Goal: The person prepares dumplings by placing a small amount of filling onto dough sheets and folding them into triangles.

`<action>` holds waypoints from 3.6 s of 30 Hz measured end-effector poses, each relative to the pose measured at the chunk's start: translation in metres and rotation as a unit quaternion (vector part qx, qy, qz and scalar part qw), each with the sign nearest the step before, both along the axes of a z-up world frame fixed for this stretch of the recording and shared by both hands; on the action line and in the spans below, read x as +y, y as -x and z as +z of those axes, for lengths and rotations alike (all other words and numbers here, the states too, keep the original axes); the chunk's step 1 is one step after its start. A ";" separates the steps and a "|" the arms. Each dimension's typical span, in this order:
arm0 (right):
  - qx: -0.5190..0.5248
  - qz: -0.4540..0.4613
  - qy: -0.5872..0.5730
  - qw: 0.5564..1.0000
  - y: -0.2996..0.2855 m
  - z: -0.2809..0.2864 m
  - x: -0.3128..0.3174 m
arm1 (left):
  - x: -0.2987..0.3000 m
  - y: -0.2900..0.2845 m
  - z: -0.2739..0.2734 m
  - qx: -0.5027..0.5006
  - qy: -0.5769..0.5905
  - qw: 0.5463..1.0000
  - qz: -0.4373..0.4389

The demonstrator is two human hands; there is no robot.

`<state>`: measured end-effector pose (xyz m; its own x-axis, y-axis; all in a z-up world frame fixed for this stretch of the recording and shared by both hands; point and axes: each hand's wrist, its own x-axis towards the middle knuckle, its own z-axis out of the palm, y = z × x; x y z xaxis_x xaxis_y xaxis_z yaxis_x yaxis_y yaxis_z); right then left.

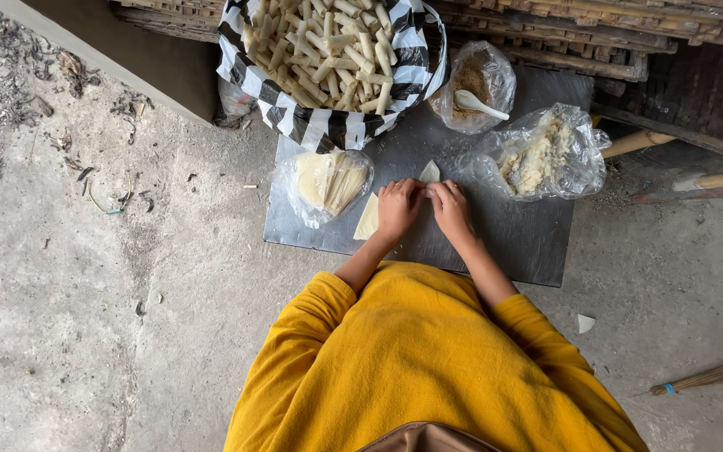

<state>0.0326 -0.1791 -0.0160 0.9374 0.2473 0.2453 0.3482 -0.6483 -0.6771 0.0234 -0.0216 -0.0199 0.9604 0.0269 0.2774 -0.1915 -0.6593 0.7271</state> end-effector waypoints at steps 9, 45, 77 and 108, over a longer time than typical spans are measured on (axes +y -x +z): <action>-0.051 0.014 0.019 0.998 -0.003 -0.002 -0.015 | 0.012 -0.001 -0.004 -0.051 -0.089 0.994 -0.024; 0.150 -0.067 -0.022 0.986 -0.007 -0.030 -0.021 | 0.000 0.006 0.010 0.128 -0.111 0.983 0.070; -0.338 0.017 -0.100 0.936 -0.036 0.140 0.045 | 0.078 0.095 0.000 0.125 0.067 0.980 0.138; 0.211 -0.006 -0.255 0.943 0.036 -0.010 0.029 | 0.041 0.060 -0.026 0.312 0.636 0.703 0.060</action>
<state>-0.0029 -0.1498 -0.0264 0.9802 0.1862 -0.0669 -0.0284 -0.2021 -0.9790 -0.0368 0.0198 -0.0464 0.8536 -0.0362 -0.5196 0.4284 0.6162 0.6609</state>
